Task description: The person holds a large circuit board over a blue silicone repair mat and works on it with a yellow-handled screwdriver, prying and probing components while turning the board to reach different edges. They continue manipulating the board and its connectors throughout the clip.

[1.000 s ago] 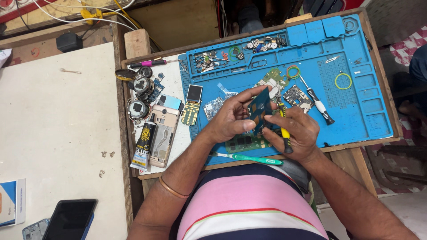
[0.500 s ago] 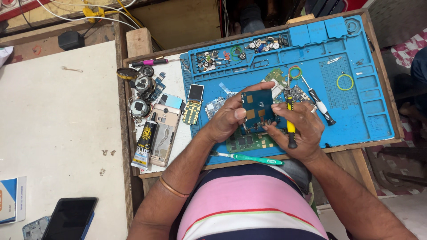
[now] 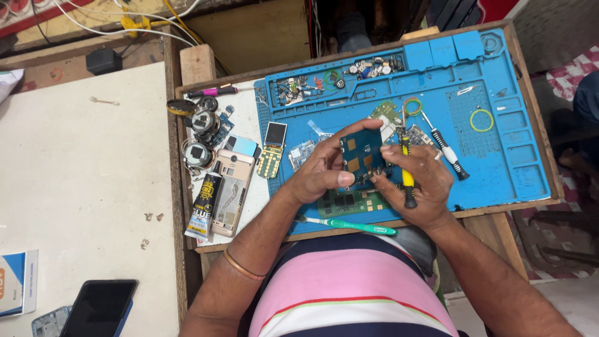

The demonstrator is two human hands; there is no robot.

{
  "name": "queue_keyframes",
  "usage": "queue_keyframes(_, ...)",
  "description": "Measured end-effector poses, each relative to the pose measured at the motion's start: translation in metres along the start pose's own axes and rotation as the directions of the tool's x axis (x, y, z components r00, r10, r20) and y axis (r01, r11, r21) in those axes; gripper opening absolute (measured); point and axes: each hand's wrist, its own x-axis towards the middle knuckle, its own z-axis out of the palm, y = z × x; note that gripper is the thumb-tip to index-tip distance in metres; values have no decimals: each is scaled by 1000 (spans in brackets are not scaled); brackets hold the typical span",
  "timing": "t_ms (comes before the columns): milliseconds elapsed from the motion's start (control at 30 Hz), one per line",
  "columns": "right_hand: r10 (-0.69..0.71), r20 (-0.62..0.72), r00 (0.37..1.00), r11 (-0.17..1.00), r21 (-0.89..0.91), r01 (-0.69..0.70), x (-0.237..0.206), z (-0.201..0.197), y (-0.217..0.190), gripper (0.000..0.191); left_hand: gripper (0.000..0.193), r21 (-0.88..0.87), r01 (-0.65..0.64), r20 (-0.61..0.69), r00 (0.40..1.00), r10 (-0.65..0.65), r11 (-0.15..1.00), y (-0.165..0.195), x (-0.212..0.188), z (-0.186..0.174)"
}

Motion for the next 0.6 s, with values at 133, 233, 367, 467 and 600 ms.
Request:
queue_keyframes(133, -63, -30, 998, 991, -117, 59, -3, 5, 3, 47, 95, 47, -48, 15, 999, 48, 998, -5, -1, -4)
queue_keyframes(233, -81, -47, 996, 990, -120, 75, 1, 9, 10, 48, 98, 105, 44, 17, 999, -46, 994, -3, 8, 2)
queue_keyframes(367, -29, -80, 996, 997, -70, 23, 3, 14, 17, 34, 115, 227, 185, -61, 983, -175, 956, 21, 16, 16)
queue_keyframes(467, 145, -119, 982, 982, 140, -128, 3, 18, 20, 11, 115, 824, 351, -315, 936, -156, 445, 66, 13, 27)
queue_keyframes(600, 343, -61, 937, 920, 221, -322, 4, 21, 22, 18, 89, 929, 224, -302, 919, 254, 293, 145, 4, 58)
